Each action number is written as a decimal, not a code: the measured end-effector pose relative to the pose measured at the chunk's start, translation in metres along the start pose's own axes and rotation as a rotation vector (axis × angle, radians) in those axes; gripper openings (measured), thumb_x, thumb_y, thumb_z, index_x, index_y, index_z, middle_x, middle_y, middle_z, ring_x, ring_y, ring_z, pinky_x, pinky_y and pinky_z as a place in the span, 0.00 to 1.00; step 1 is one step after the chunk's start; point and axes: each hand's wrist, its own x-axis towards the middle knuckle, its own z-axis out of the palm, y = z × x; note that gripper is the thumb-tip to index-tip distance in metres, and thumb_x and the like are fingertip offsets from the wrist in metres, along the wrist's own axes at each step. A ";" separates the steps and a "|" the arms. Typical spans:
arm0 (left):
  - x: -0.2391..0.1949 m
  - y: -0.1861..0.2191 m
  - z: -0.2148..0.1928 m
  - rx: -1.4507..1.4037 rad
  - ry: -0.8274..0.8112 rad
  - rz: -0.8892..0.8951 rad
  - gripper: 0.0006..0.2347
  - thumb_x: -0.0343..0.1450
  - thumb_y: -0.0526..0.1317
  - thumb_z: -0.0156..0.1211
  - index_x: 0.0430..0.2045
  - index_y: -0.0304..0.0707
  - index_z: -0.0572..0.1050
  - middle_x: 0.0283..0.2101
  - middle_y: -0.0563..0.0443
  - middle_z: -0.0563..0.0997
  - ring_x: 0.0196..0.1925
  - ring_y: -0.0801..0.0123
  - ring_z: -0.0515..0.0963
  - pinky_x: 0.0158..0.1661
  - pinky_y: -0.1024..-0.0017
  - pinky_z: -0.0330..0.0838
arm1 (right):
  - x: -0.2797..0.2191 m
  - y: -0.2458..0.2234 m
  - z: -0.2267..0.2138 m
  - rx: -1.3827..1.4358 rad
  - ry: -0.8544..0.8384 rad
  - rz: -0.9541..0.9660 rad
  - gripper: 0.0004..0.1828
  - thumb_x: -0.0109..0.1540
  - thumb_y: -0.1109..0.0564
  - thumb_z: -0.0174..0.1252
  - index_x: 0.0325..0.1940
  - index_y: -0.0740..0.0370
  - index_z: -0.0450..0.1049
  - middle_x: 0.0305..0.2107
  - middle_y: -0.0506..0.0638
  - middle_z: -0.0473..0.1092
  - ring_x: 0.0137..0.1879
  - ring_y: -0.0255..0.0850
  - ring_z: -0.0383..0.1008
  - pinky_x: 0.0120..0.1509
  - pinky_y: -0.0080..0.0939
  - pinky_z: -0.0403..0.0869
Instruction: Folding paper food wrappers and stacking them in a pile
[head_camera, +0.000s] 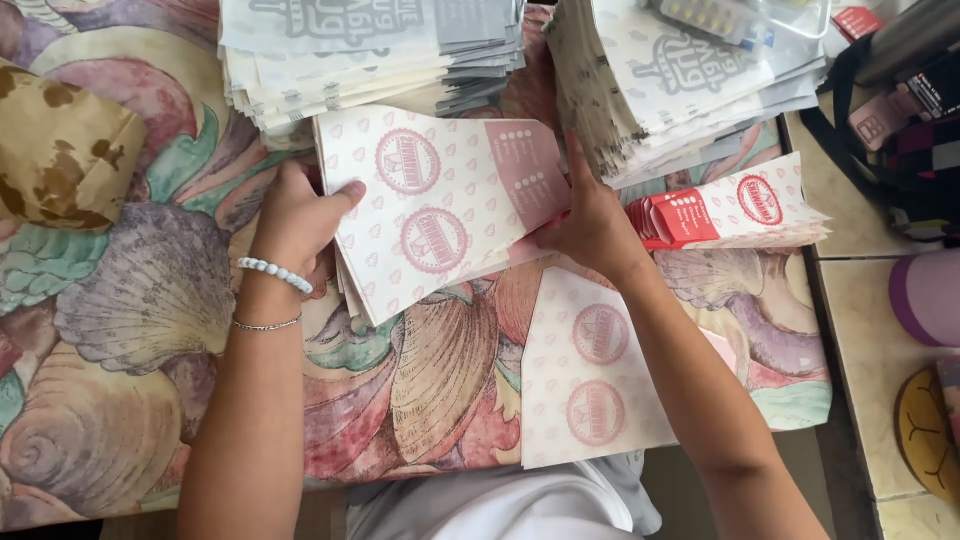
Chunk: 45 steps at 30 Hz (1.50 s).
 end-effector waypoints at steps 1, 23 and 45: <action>-0.005 0.005 0.000 0.005 -0.005 0.001 0.24 0.69 0.43 0.68 0.53 0.24 0.68 0.53 0.31 0.77 0.60 0.41 0.75 0.54 0.49 0.73 | -0.005 -0.004 0.000 0.003 0.001 0.006 0.67 0.47 0.60 0.75 0.82 0.57 0.40 0.59 0.73 0.69 0.67 0.70 0.67 0.73 0.67 0.61; -0.056 0.004 -0.002 -0.330 0.106 0.802 0.09 0.74 0.34 0.65 0.43 0.31 0.71 0.35 0.37 0.79 0.44 0.64 0.79 0.48 0.60 0.74 | 0.017 0.043 0.028 0.936 0.106 -0.206 0.55 0.55 0.64 0.70 0.77 0.73 0.42 0.63 0.70 0.62 0.69 0.61 0.64 0.74 0.59 0.65; -0.059 0.013 -0.008 -0.423 0.133 0.525 0.15 0.69 0.36 0.68 0.45 0.23 0.75 0.35 0.37 0.80 0.42 0.58 0.83 0.41 0.60 0.79 | 0.018 0.000 0.014 0.998 0.046 -0.086 0.24 0.53 0.69 0.55 0.54 0.65 0.72 0.36 0.51 0.76 0.42 0.40 0.78 0.45 0.40 0.77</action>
